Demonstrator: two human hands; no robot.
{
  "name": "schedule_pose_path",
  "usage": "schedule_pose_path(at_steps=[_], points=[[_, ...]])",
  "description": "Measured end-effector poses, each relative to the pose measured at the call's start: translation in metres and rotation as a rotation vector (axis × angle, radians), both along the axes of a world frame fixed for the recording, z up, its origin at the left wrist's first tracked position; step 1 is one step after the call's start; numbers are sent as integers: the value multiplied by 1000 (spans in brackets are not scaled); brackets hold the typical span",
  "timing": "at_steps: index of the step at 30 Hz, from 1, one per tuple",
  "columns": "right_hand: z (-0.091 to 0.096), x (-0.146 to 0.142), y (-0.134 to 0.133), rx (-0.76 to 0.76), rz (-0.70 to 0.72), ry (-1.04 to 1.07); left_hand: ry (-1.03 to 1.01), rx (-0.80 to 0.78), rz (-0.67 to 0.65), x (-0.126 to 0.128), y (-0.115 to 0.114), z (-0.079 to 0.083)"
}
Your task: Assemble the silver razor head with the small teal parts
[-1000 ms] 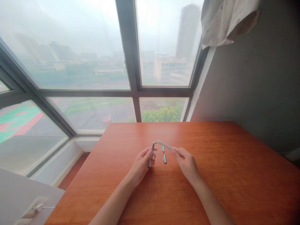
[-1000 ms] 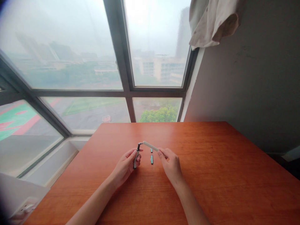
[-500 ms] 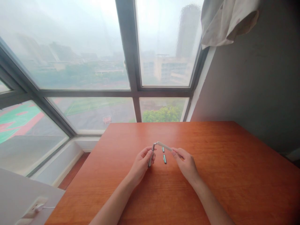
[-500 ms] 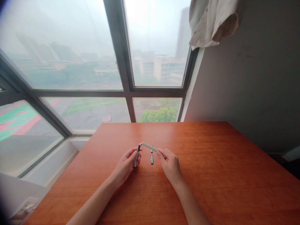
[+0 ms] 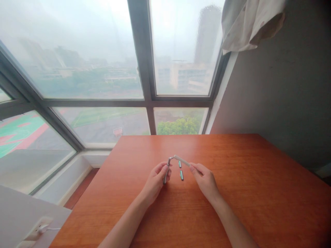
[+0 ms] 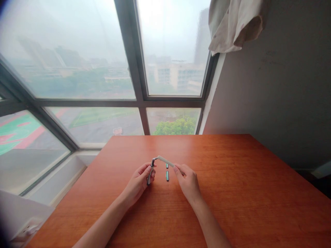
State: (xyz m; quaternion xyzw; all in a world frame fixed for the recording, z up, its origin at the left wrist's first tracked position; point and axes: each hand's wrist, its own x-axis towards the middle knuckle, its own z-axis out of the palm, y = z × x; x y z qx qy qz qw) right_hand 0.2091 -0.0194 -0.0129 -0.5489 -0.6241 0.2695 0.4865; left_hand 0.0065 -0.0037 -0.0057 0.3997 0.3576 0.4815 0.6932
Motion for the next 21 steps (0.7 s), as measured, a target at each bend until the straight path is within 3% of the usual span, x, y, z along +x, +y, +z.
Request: schedule_pose_path(at_steps=[21], points=[[1, -1, 0, 48, 57, 8, 9, 12, 7, 1, 0, 3]])
